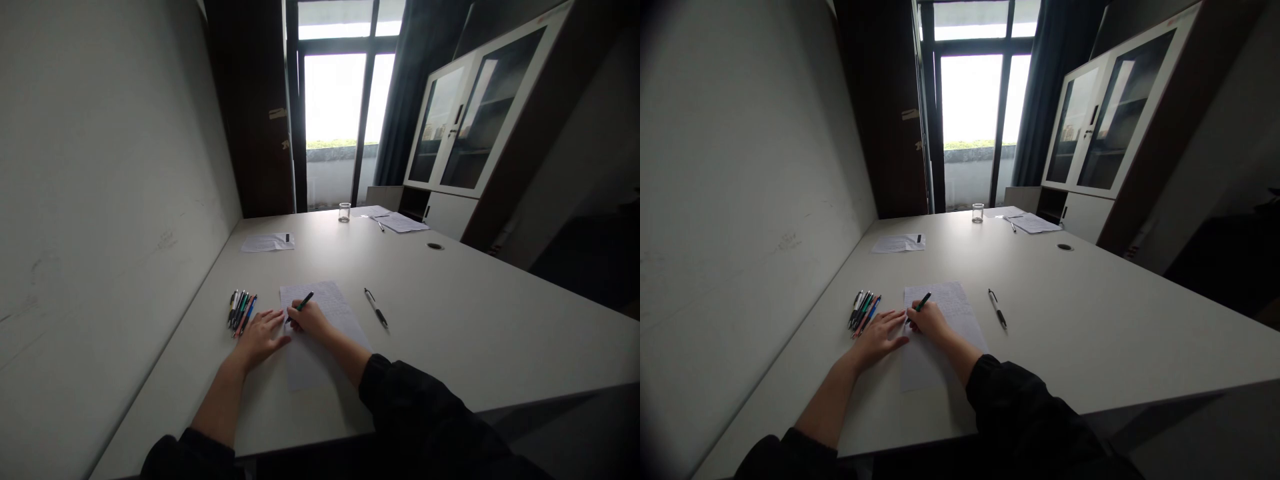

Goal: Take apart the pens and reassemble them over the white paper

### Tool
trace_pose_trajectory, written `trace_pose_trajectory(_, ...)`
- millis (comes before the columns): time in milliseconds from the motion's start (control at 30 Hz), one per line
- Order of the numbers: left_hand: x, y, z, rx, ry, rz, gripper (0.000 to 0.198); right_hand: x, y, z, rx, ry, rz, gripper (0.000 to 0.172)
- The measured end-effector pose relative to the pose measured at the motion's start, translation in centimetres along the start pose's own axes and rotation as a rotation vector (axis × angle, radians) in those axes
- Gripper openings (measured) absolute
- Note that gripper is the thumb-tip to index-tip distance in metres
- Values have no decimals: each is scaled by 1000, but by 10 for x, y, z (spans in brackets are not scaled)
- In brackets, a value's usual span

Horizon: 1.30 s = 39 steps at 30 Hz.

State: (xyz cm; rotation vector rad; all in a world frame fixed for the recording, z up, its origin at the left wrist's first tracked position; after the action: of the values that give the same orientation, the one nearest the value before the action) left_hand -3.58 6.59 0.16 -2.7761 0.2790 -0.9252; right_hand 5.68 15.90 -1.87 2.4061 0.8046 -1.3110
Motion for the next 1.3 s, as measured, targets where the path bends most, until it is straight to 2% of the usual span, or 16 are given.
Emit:
trace_pose_trajectory(167, 0, 1, -1, 19, -2, 5, 61, -2, 1, 0, -17, 1, -11, 19)
trace_pose_trajectory(467, -3, 0, 3, -15, -23, -6, 62, -3, 2, 1, -43, -5, -23, 20)
trace_pose_trajectory(567, -3, 0, 3, -20, -22, -4, 62, -4, 2, -4, -14, -2, -24, 23)
trace_pose_trajectory(767, -3, 1, 3, -25, -20, -1, 64, -5, 2, -33, 197, 99, -99, 35)
trace_pose_trajectory(900, -3, 1, 3, -23, -22, 0, 63, 3, 5, -51, 249, 84, -99, 35)
trace_pose_trajectory(1033, -3, 1, 4, -27, -32, -3, 63, 12, 14, -81, 343, 42, -84, 28)
trace_pose_trajectory(1067, -3, 1, 4, -27, -34, -5, 64, 14, 17, -88, 356, 24, -79, 34)
trace_pose_trajectory(1133, -3, 2, 4, -26, -37, -8, 63, 19, 23, -101, 369, -18, -63, 59)
trace_pose_trajectory(1200, -4, 2, 4, -25, -39, -10, 62, 23, 31, -115, 390, -42, -54, 76)
trace_pose_trajectory(1300, -4, 2, 4, -29, -35, -9, 62, 25, 42, -133, 419, -52, -72, 80)
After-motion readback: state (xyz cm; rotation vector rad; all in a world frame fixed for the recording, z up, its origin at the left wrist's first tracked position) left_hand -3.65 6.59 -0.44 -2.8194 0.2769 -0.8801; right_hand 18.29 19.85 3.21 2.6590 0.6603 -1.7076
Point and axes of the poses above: each hand's wrist, its own y-axis away from the middle knuckle, its own z-axis out of the palm, x = y × z, the point moved 10 cm from there along -y, towards the middle knuckle, and after that the axes turned 15 degrees about y, right-handed, at the moved point
